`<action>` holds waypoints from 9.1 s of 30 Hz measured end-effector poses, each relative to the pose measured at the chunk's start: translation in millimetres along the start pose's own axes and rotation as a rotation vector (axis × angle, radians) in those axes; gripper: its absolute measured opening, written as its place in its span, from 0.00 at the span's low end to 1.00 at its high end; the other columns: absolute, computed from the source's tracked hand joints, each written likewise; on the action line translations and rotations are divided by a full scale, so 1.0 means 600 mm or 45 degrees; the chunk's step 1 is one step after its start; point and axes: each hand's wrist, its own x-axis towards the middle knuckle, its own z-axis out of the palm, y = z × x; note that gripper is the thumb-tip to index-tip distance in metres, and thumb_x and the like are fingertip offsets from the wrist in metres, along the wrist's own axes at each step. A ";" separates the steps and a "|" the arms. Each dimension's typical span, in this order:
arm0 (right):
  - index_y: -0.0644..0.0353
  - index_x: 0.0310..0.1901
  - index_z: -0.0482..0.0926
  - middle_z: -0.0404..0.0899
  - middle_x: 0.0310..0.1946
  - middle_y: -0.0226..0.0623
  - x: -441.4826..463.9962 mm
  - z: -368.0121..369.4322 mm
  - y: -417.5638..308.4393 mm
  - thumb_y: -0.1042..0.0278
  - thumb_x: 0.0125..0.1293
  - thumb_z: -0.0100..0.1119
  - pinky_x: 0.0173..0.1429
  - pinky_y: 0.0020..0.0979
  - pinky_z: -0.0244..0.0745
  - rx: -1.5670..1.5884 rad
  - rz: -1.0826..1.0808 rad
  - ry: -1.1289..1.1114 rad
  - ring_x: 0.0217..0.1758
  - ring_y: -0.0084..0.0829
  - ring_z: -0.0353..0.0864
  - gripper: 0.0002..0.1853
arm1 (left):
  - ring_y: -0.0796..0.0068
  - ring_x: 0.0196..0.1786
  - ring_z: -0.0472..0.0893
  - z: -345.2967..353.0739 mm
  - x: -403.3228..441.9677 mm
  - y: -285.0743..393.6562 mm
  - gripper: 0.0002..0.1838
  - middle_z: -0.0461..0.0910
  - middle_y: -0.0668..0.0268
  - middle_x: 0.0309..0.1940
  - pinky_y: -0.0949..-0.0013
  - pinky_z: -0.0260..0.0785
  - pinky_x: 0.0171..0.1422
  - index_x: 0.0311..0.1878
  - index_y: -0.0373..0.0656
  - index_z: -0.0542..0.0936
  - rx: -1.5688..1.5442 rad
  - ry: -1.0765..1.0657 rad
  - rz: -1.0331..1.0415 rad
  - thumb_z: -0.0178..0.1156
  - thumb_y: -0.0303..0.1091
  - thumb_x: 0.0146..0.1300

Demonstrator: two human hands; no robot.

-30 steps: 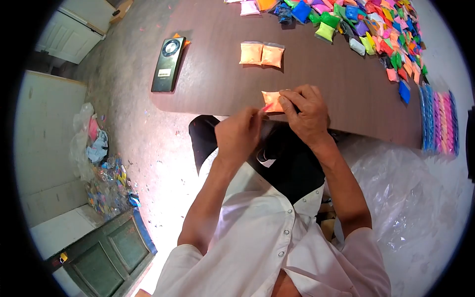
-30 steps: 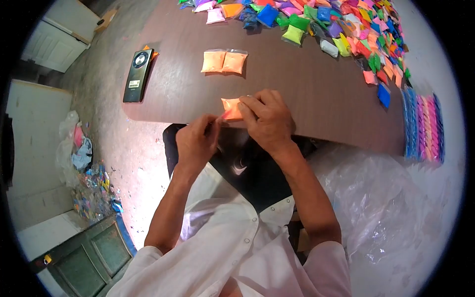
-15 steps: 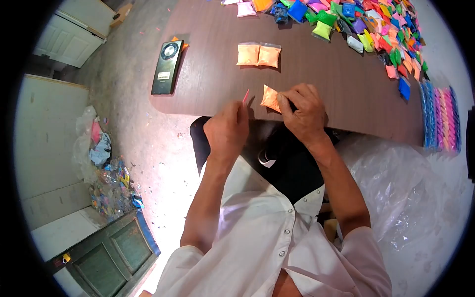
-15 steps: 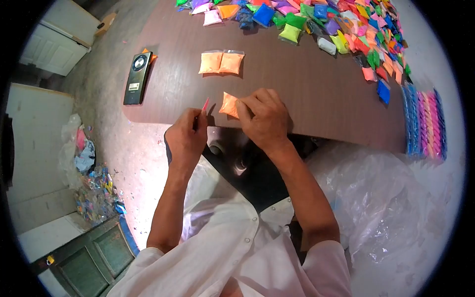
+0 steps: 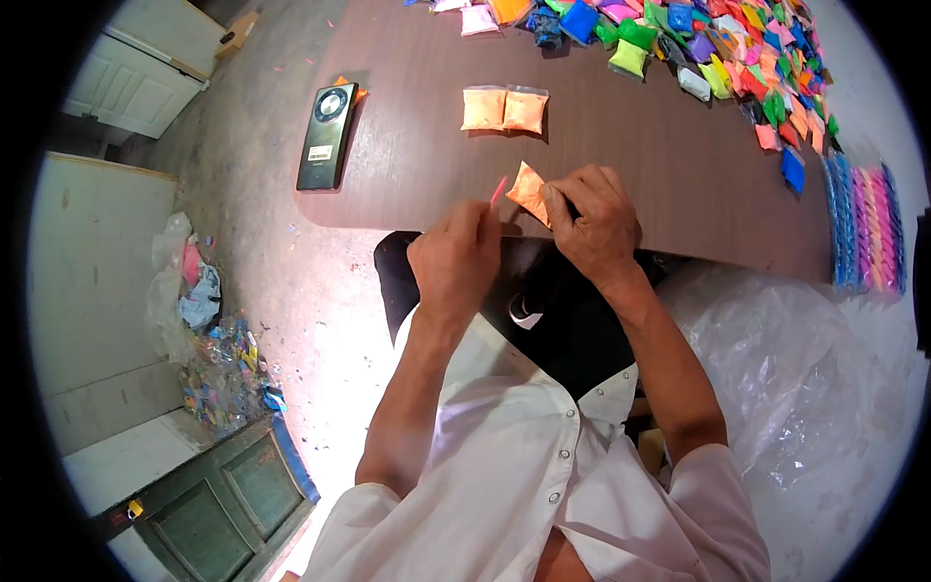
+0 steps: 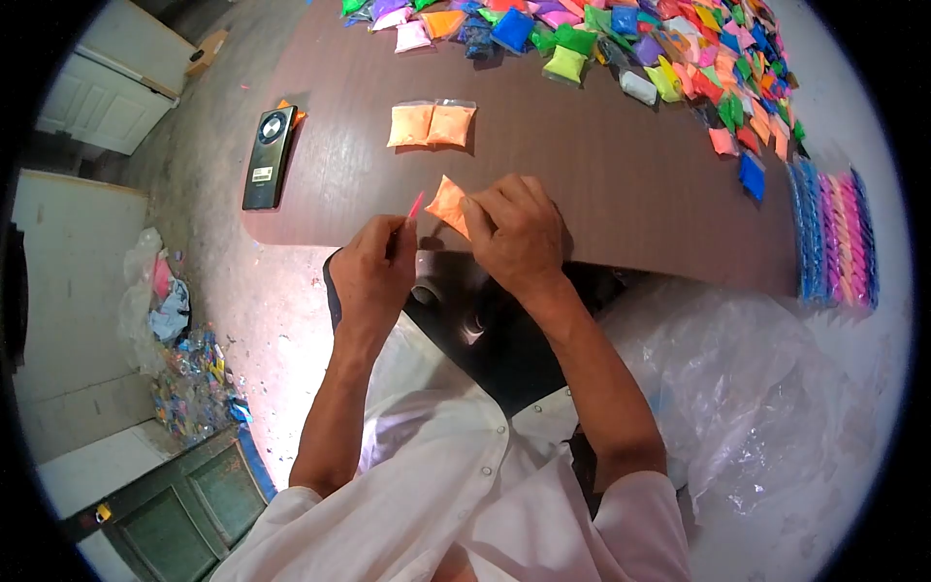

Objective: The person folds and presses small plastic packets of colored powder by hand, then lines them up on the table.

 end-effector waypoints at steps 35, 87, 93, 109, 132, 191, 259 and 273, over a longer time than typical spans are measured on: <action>0.54 0.46 0.88 0.85 0.46 0.31 -0.023 -0.002 0.010 0.64 0.62 0.78 0.47 0.38 0.78 -0.010 -0.215 -0.011 0.48 0.35 0.86 0.13 | 0.49 0.34 0.86 0.006 0.053 0.014 0.07 0.86 0.54 0.31 0.55 0.78 0.39 0.36 0.40 0.85 0.037 -0.220 0.032 0.68 0.33 0.69; 0.68 0.66 0.79 0.79 0.68 0.54 -0.022 -0.012 -0.047 0.57 0.63 0.74 0.76 0.57 0.66 -0.165 -0.080 -0.265 0.72 0.51 0.78 0.34 | 0.61 0.31 0.86 -0.012 0.078 -0.145 0.05 0.87 0.56 0.34 0.65 0.77 0.38 0.42 0.39 0.85 -0.050 0.177 -0.091 0.69 0.30 0.72; 0.66 0.62 0.82 0.82 0.64 0.50 -0.035 0.000 -0.066 0.59 0.60 0.77 0.74 0.56 0.69 -0.242 -0.109 -0.227 0.67 0.48 0.82 0.31 | 0.59 0.31 0.86 -0.012 0.079 -0.145 0.05 0.87 0.56 0.34 0.64 0.77 0.38 0.42 0.38 0.85 -0.041 0.175 -0.067 0.69 0.30 0.72; 0.60 0.49 0.87 0.85 0.55 0.44 0.046 -0.012 0.029 0.75 0.62 0.72 0.61 0.47 0.77 -0.249 -0.011 -0.056 0.52 0.48 0.84 0.14 | 0.64 0.28 0.84 -0.008 0.081 -0.148 0.03 0.85 0.57 0.32 0.66 0.76 0.36 0.42 0.38 0.85 -0.067 0.252 -0.035 0.69 0.27 0.71; 0.60 0.50 0.88 0.86 0.58 0.42 0.092 0.017 0.072 0.75 0.64 0.70 0.63 0.42 0.78 -0.017 0.113 -0.001 0.57 0.46 0.86 0.13 | 0.63 0.29 0.84 -0.003 0.078 -0.147 0.04 0.85 0.59 0.32 0.65 0.76 0.36 0.41 0.38 0.85 -0.041 0.234 -0.066 0.69 0.28 0.71; 0.57 0.57 0.85 0.86 0.59 0.40 0.068 0.003 0.095 0.73 0.64 0.67 0.68 0.48 0.73 0.015 0.210 0.133 0.64 0.44 0.83 0.18 | 0.66 0.30 0.85 0.010 0.073 -0.145 0.09 0.86 0.59 0.32 0.64 0.78 0.40 0.41 0.37 0.86 -0.022 0.213 -0.168 0.67 0.33 0.74; 0.63 0.46 0.87 0.90 0.42 0.43 0.114 -0.091 0.156 0.74 0.70 0.63 0.48 0.36 0.83 0.167 0.365 0.262 0.44 0.42 0.91 0.07 | 0.71 0.28 0.79 0.004 0.079 -0.135 0.06 0.83 0.59 0.30 0.68 0.73 0.35 0.43 0.35 0.84 0.036 0.201 -0.075 0.65 0.28 0.76; 0.55 0.42 0.87 0.87 0.40 0.39 0.127 -0.202 0.338 0.68 0.65 0.69 0.51 0.47 0.79 -0.376 0.350 0.375 0.45 0.47 0.87 0.05 | 0.81 0.24 0.72 0.010 0.072 -0.151 0.09 0.80 0.66 0.27 0.71 0.64 0.28 0.42 0.34 0.81 -0.160 0.106 -0.232 0.59 0.29 0.81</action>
